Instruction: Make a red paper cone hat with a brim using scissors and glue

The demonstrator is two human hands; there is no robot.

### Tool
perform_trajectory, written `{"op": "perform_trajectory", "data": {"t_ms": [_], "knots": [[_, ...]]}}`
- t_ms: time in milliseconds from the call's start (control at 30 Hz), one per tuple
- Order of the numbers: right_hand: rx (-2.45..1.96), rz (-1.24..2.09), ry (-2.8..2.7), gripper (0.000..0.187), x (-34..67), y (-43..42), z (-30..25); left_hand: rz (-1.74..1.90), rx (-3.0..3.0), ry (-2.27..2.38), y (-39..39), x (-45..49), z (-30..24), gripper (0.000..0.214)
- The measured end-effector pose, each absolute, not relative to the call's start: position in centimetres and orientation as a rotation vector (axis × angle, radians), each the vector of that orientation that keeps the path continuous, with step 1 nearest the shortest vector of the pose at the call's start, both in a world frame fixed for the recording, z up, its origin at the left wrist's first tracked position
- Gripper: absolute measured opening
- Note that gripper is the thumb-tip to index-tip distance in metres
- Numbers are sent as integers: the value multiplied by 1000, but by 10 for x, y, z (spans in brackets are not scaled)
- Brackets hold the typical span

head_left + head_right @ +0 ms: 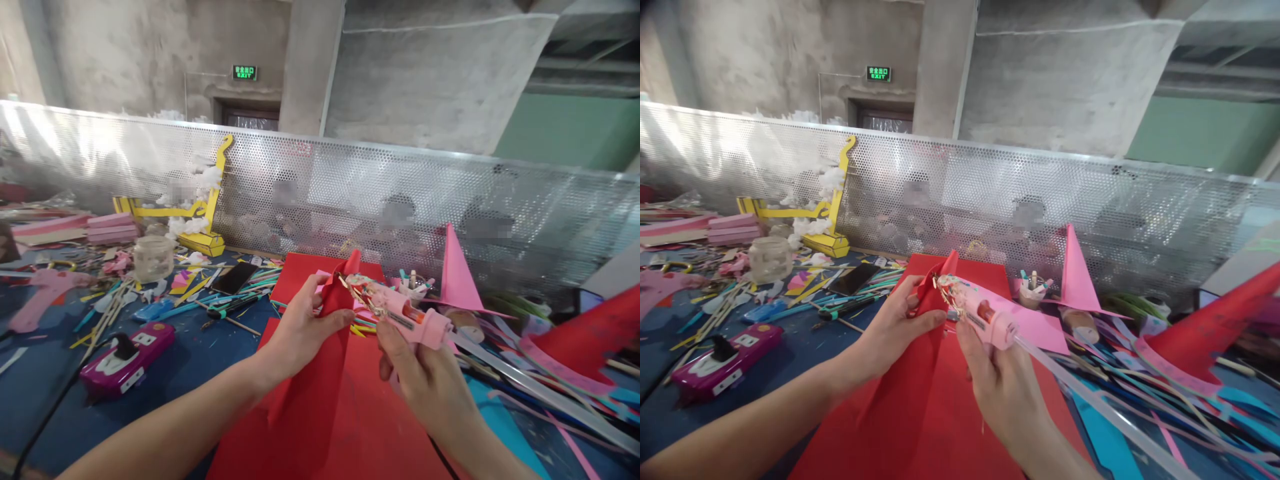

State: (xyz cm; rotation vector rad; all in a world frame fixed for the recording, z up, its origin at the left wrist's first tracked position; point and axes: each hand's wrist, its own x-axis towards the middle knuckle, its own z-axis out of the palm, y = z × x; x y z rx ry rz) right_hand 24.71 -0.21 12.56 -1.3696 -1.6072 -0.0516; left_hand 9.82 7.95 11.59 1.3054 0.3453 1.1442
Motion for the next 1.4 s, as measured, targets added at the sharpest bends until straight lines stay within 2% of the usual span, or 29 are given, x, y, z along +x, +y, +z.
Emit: {"op": "perform_trajectory", "data": {"t_ms": [300, 1133, 1400], "knots": [[-1396, 62, -1606, 41, 244, -5, 125, 1176, 1318, 346, 78, 97, 118, 40], [-1415, -67, -1619, 39, 252, -6, 105, 1184, 1327, 302, 82, 98, 115, 43], [-1444, -196, -1665, 47, 249, -7, 109, 1207, 1387, 357, 83, 97, 114, 43]]}}
